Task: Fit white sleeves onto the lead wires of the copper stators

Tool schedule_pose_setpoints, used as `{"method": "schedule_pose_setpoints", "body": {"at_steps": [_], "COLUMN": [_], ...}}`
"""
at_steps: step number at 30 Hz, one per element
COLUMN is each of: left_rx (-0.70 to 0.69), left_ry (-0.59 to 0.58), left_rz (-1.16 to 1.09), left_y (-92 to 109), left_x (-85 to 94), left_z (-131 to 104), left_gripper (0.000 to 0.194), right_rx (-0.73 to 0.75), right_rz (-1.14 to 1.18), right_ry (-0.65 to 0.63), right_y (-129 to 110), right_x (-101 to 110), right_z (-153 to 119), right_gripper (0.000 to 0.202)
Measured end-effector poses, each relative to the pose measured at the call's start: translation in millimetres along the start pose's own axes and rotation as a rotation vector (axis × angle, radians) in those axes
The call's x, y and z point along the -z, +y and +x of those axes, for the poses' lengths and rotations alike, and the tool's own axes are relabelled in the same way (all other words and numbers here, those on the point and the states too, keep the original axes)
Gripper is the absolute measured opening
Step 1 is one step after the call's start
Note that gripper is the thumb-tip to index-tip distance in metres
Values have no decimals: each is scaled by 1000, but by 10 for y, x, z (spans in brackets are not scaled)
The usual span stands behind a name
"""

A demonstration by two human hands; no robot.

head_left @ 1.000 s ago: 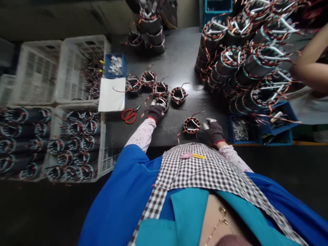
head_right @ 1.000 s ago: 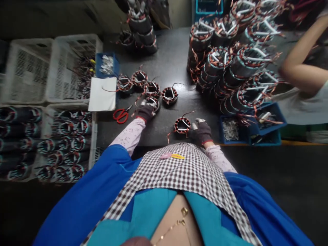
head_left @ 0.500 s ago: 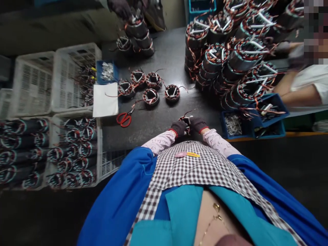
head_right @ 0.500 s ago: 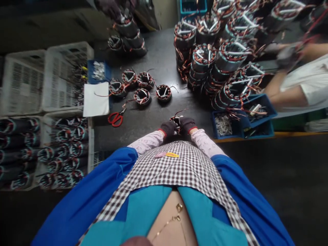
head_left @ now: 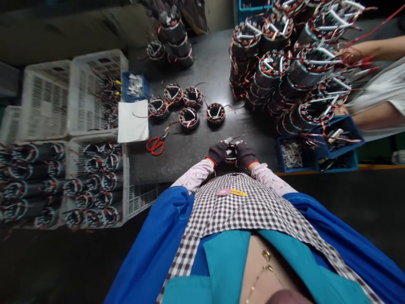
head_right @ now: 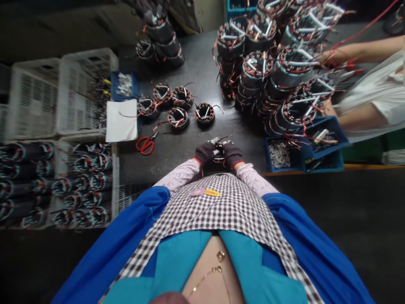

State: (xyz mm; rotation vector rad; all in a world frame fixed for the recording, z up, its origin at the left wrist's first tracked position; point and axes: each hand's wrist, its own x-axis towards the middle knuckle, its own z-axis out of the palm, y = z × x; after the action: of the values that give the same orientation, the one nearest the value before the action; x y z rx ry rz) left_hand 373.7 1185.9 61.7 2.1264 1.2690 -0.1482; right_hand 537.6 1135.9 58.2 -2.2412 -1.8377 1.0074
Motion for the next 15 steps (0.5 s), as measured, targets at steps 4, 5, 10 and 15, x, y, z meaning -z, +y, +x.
{"method": "schedule_pose_setpoints", "body": {"at_steps": [4, 5, 10, 15], "left_rx": [-78, -87, -113, -97], "left_ry": [-84, -93, -197, -274], "left_rz": [116, 118, 216, 397], "left_y": [120, 118, 74, 253], "left_x": [59, 82, 207, 232], "left_z": [261, 297, 351, 325], "left_gripper": [52, 49, 42, 38], "right_rx": [42, 57, 14, -14], "right_rz": [39, 59, 65, 31], "right_ry": [32, 45, -18, -151], "right_y": [65, 80, 68, 59], "right_x": [-15, -32, -140, -156], "right_z": [20, 20, 67, 116], "right_gripper": [43, 43, 52, 52]}}
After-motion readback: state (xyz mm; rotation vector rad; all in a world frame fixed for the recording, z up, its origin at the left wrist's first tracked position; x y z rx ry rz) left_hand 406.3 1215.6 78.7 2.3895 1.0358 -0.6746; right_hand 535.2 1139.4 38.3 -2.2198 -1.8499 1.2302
